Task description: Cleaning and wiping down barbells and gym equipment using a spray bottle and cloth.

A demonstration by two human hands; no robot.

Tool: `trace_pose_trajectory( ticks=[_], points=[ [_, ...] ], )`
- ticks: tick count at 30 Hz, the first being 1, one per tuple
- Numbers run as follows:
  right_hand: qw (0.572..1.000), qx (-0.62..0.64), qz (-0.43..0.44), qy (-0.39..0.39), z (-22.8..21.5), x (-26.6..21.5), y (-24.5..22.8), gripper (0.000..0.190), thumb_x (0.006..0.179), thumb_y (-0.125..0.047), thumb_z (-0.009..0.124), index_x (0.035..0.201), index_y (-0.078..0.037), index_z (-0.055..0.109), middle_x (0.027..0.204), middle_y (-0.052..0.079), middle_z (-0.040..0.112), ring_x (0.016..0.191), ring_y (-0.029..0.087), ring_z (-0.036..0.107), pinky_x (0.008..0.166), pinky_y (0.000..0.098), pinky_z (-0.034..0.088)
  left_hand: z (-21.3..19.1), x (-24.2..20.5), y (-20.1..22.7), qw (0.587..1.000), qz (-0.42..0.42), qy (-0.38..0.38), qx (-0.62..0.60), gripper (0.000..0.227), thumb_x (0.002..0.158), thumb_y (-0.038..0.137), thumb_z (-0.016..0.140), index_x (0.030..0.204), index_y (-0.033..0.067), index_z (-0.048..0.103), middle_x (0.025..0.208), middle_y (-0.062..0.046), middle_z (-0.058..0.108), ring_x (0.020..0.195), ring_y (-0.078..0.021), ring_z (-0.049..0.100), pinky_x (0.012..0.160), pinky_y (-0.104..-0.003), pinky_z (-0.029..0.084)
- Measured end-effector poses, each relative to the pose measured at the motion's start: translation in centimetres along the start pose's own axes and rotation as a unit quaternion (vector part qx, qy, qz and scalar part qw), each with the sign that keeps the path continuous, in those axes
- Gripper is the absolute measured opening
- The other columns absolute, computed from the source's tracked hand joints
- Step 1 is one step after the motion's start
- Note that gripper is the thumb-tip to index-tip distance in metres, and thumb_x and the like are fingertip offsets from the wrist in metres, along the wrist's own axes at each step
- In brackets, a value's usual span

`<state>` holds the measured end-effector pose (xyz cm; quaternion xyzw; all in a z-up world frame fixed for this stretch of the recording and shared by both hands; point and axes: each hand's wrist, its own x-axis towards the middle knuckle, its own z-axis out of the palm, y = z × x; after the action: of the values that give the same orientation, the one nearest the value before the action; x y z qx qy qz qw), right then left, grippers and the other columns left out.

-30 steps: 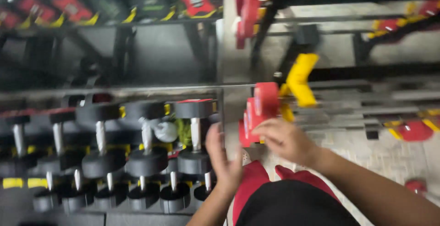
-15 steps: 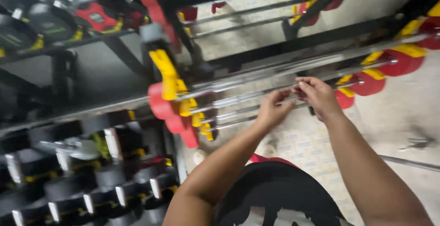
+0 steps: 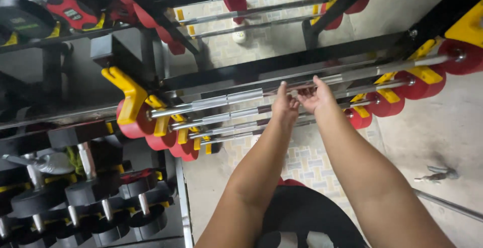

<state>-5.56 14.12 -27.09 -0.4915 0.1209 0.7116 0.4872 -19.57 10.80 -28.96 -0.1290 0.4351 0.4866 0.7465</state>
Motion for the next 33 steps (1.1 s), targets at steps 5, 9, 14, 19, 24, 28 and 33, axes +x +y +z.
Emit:
trace_pose_trajectory(
  ticks=[5,9,14,19,24,28,33],
  points=[
    [0.992,0.100,-0.071,0.035,0.8,-2.3,-0.7,0.031,0.090,-0.043,0.073,0.097,-0.015,0.062,0.101,0.009,0.069,0.097,0.028,0.066,0.088,0.0493,0.057,2.4,-3.8,4.3,0.979,0.082,0.021,-0.186,0.036,0.081,0.044,0.079,0.101,0.0186,0.063,0.088,-0.002,0.068,0.085,-0.0203,0.063,0.077,-0.038,0.047],
    [0.989,0.106,-0.094,0.038,1.8,-2.2,-1.0,0.027,0.088,-0.042,0.070,0.096,-0.017,0.065,0.097,0.007,0.071,0.092,0.027,0.067,0.082,0.0477,0.056,2.9,-3.5,5.8,0.961,0.087,0.044,-0.260,0.031,0.085,0.039,0.077,0.094,0.0187,0.056,0.085,-0.002,0.063,0.083,-0.0225,0.064,0.082,-0.047,0.050],
    [0.978,0.143,-0.151,0.003,-1.4,2.5,-0.1,0.020,0.094,-0.031,0.070,0.088,-0.014,0.061,0.080,0.002,0.063,0.078,0.020,0.062,0.078,0.0471,0.059,1.9,-2.9,4.8,0.945,0.118,0.021,-0.303,0.019,0.093,0.029,0.069,0.093,0.0126,0.060,0.083,-0.006,0.066,0.080,-0.0259,0.065,0.083,-0.045,0.051],
    [0.992,0.080,-0.095,0.014,2.7,-2.5,0.9,0.021,0.091,-0.032,0.068,0.083,-0.014,0.060,0.076,0.002,0.060,0.072,0.019,0.061,0.073,0.0448,0.059,0.2,-1.8,3.8,0.943,0.127,0.043,-0.304,0.016,0.094,0.024,0.067,0.087,0.0123,0.058,0.078,-0.005,0.062,0.077,-0.0268,0.063,0.081,-0.048,0.052],
    [0.961,-0.272,0.004,-0.048,1.2,-8.6,1.3,0.021,0.094,-0.033,0.070,0.089,-0.013,0.065,0.079,0.004,0.063,0.076,0.021,0.059,0.072,0.0422,0.054,-0.3,-9.7,3.6,0.988,0.117,-0.059,-0.088,0.014,0.098,0.016,0.064,0.102,0.0024,0.065,0.100,-0.011,0.067,0.091,-0.0235,0.066,0.082,-0.037,0.051],
    [0.557,-0.713,-0.386,-0.181,7.6,-17.4,-1.6,0.020,0.083,-0.025,0.073,0.092,-0.009,0.067,0.089,0.011,0.067,0.087,0.033,0.065,0.075,0.0471,0.053,5.7,-21.0,7.5,0.767,0.400,-0.051,0.500,0.038,0.076,0.004,0.071,0.114,0.0018,0.065,0.112,-0.015,0.066,0.108,-0.0301,0.060,0.096,-0.043,0.049],
    [0.252,-0.824,-0.471,-0.191,11.8,-13.0,-2.7,0.028,0.071,-0.020,0.074,0.094,-0.006,0.069,0.093,0.016,0.069,0.092,0.039,0.067,0.076,0.0509,0.054,7.5,-15.1,9.0,0.397,0.406,0.000,0.823,0.036,0.078,0.014,0.072,0.112,0.0036,0.067,0.114,-0.018,0.067,0.119,-0.0378,0.058,0.102,-0.048,0.047]
  ],
)
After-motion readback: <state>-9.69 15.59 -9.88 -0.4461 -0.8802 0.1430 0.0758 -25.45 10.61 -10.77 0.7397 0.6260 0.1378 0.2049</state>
